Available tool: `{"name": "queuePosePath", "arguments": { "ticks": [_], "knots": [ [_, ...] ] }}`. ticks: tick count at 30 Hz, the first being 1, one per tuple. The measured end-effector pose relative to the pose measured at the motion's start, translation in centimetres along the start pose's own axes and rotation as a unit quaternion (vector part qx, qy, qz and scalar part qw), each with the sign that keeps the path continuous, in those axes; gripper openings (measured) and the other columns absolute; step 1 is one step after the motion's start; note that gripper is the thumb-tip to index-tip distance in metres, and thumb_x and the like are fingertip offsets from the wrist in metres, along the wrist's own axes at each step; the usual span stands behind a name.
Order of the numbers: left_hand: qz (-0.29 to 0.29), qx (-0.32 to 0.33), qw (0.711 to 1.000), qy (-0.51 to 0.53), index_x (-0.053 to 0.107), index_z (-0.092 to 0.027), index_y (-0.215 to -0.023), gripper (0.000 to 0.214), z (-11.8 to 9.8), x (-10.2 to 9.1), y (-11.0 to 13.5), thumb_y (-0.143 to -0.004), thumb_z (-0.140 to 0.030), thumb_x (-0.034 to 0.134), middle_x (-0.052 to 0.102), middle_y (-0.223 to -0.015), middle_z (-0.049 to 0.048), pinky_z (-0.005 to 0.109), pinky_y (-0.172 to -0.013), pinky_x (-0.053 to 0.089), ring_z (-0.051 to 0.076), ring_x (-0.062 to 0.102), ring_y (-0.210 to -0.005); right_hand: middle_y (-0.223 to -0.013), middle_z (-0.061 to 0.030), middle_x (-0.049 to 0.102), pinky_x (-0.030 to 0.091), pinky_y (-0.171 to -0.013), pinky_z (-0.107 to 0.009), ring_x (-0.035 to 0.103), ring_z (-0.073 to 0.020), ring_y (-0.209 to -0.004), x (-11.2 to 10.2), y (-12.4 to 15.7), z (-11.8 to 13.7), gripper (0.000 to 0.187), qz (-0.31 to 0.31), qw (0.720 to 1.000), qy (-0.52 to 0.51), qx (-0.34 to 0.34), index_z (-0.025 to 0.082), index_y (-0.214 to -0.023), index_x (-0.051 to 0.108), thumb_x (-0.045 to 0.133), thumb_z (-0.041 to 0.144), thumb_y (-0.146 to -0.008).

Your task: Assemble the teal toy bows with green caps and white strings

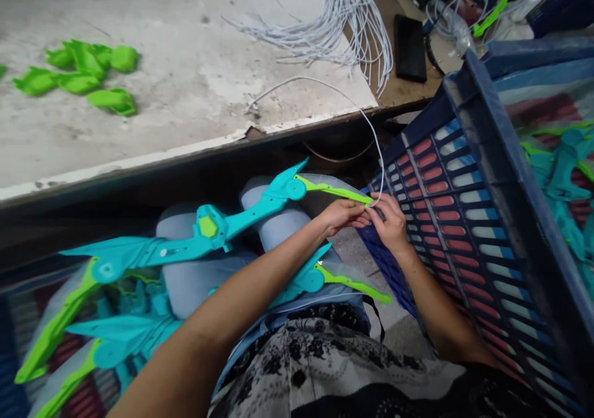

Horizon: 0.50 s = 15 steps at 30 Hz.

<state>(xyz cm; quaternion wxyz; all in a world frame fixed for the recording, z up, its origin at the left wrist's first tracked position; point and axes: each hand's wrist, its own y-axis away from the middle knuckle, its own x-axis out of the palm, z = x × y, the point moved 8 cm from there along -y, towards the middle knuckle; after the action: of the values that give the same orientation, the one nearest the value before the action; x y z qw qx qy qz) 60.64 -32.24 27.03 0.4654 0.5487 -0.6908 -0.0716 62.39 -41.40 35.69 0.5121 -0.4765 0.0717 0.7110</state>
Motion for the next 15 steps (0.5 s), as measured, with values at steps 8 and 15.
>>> {"name": "queuePosePath", "arguments": {
  "ticks": [8, 15],
  "knots": [
    [-0.131, 0.091, 0.975, -0.153, 0.061, -0.016, -0.063, 0.018, -3.6, -6.0, 9.0, -0.079, -0.009, 0.053, 0.07, -0.069, 0.0039, 0.023, -0.053, 0.05, 0.014, 0.063, -0.059, -0.104, -0.0084, 0.069, 0.055, -0.075, -0.031, 0.067, -0.0183, -0.087, 0.3, 0.4, -1.2, 0.054, -0.01, 0.999, -0.016, 0.048, 0.02, -0.136, 0.041, 0.061, 0.028, -0.087],
    [-0.516, 0.289, 0.796, 0.133, 0.055, -0.025, -0.049, 0.034, -7.2, -18.2, 34.0, -0.079, -0.017, 0.043, 0.063, -0.051, -0.0148, 0.034, -0.091, 0.05, 0.009, 0.065, -0.077, -0.1, -0.0055, 0.071, 0.054, -0.069, -0.029, 0.063, -0.0151, -0.071, 0.4, 0.5, -1.5, 0.074, -0.018, 0.998, 0.01, 0.057, 0.02, -0.148, 0.026, 0.063, 0.029, -0.084]
  ]
}}
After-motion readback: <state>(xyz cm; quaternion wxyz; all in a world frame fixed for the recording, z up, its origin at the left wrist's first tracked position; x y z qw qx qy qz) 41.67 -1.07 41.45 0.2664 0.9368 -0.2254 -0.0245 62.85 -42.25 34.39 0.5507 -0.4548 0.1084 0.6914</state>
